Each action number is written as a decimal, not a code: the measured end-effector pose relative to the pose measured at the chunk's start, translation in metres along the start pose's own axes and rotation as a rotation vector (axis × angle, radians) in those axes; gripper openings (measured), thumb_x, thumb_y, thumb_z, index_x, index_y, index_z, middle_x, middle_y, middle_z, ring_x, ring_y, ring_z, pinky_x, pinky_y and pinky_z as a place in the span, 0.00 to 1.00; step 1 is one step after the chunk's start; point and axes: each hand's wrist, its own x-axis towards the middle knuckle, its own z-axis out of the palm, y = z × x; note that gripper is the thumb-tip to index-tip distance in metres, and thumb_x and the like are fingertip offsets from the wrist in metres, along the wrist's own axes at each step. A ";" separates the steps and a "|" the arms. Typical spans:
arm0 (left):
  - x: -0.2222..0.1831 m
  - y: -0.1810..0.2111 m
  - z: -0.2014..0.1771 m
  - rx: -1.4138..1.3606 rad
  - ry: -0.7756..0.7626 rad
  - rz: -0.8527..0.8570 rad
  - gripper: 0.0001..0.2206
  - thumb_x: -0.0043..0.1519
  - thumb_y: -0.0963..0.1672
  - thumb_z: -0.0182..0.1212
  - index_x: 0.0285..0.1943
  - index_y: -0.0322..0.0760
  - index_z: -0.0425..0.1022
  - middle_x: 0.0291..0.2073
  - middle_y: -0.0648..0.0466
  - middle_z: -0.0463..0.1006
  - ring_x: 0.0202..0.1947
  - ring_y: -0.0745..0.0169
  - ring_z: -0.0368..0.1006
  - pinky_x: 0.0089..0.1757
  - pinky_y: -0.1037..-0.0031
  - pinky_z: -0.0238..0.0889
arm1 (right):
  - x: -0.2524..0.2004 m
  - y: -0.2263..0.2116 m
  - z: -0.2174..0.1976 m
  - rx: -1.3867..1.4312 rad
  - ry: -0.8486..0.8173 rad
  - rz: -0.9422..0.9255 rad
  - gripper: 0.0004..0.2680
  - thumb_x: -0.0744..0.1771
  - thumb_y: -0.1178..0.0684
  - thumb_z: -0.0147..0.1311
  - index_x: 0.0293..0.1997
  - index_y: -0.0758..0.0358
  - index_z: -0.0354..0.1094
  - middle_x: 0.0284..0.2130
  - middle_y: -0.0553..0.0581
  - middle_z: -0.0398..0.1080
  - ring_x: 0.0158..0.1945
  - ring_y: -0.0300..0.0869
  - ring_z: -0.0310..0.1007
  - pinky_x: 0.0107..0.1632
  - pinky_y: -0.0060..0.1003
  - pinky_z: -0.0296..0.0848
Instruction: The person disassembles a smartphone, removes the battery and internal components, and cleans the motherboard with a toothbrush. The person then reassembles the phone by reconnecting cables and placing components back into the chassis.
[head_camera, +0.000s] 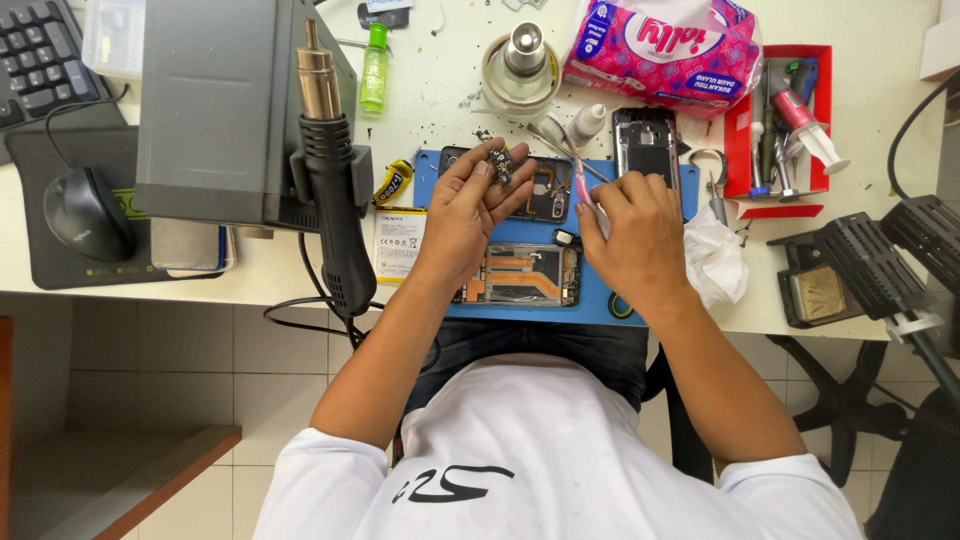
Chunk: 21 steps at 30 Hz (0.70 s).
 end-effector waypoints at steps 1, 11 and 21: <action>0.001 -0.001 -0.002 0.000 0.001 0.003 0.19 0.82 0.40 0.46 0.81 0.22 0.65 0.74 0.24 0.72 0.72 0.31 0.73 0.68 0.49 0.77 | 0.002 0.001 -0.003 0.001 0.000 -0.003 0.04 0.70 0.53 0.69 0.45 0.60 0.80 0.38 0.54 0.67 0.44 0.51 0.72 0.45 0.46 0.68; 0.002 -0.001 -0.004 -0.062 -0.020 -0.004 0.18 0.82 0.40 0.49 0.80 0.24 0.67 0.73 0.25 0.73 0.71 0.30 0.73 0.68 0.47 0.77 | 0.001 0.003 -0.013 0.372 0.059 0.022 0.04 0.73 0.55 0.67 0.43 0.62 0.77 0.32 0.54 0.71 0.39 0.51 0.74 0.46 0.45 0.72; 0.001 0.000 0.001 -0.084 -0.025 -0.011 0.18 0.81 0.40 0.52 0.79 0.25 0.69 0.72 0.24 0.74 0.70 0.29 0.74 0.66 0.48 0.78 | -0.004 0.014 -0.011 0.432 0.089 0.022 0.06 0.73 0.55 0.69 0.42 0.61 0.76 0.32 0.54 0.72 0.40 0.52 0.79 0.48 0.45 0.76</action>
